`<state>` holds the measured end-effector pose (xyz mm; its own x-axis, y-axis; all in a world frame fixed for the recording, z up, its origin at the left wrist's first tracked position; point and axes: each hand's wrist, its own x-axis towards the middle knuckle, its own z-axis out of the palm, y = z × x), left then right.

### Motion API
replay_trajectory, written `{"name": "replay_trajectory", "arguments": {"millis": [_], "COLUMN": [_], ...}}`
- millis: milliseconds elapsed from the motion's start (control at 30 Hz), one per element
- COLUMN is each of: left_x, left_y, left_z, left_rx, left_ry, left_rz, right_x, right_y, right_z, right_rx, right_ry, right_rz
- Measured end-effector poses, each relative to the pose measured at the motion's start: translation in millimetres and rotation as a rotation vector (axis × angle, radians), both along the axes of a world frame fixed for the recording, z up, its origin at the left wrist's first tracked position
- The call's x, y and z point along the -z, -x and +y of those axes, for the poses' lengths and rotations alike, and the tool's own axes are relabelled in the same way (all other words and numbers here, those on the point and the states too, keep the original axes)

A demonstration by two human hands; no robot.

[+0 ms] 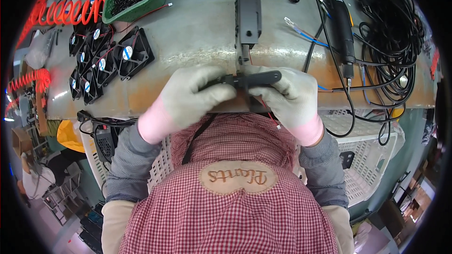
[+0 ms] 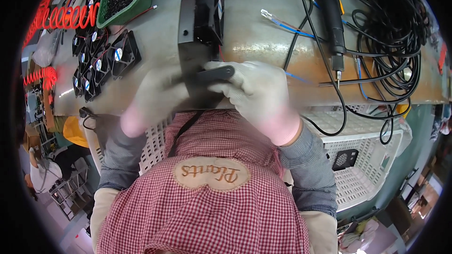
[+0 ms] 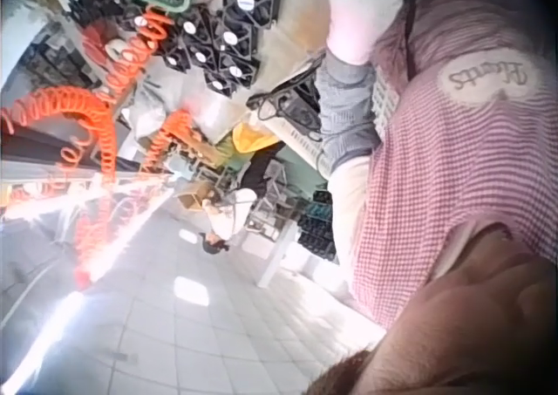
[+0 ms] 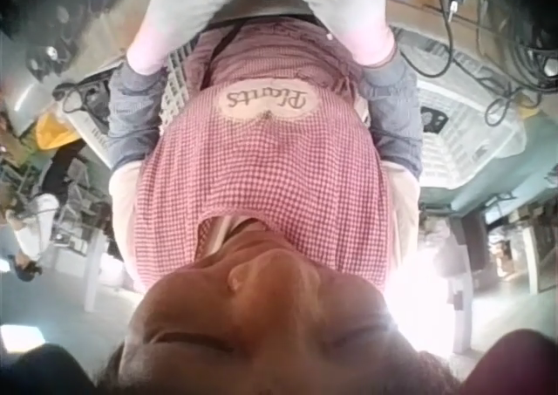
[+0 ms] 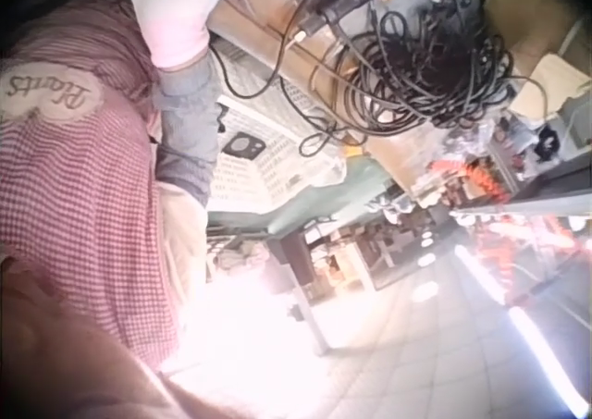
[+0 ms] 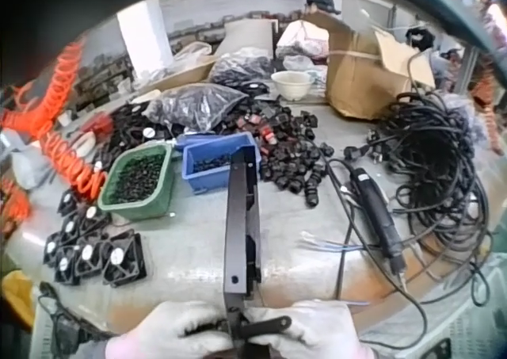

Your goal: The person assembles electronic cooling fans into metal casings by securing them with screws using an electric screwdriver.

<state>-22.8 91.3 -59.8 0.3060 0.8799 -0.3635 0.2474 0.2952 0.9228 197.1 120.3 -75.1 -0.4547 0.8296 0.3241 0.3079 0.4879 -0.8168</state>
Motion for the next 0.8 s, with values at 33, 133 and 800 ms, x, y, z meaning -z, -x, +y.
{"name": "replay_trajectory", "arguments": {"millis": [33,133,800], "left_x": [-1.9,-4.7,-25.6], "left_y": [-3.2,-7.9,9.6], "left_z": [-2.1,-1.4,33.4], "left_rx": [0.119,0.217,0.263], "left_ry": [-0.422,-0.966,-0.101], "left_rz": [0.398,0.774,0.229], "right_x": [1.2,1.7,-13.9], "right_y": [-1.2,-2.9,0.9], "right_z": [-0.6,-1.4,6.9], "right_rx": [-0.006,0.003,-0.039], "right_ry": [0.001,0.003,-0.168], "right_rz": [-0.006,0.01,-0.201]}}
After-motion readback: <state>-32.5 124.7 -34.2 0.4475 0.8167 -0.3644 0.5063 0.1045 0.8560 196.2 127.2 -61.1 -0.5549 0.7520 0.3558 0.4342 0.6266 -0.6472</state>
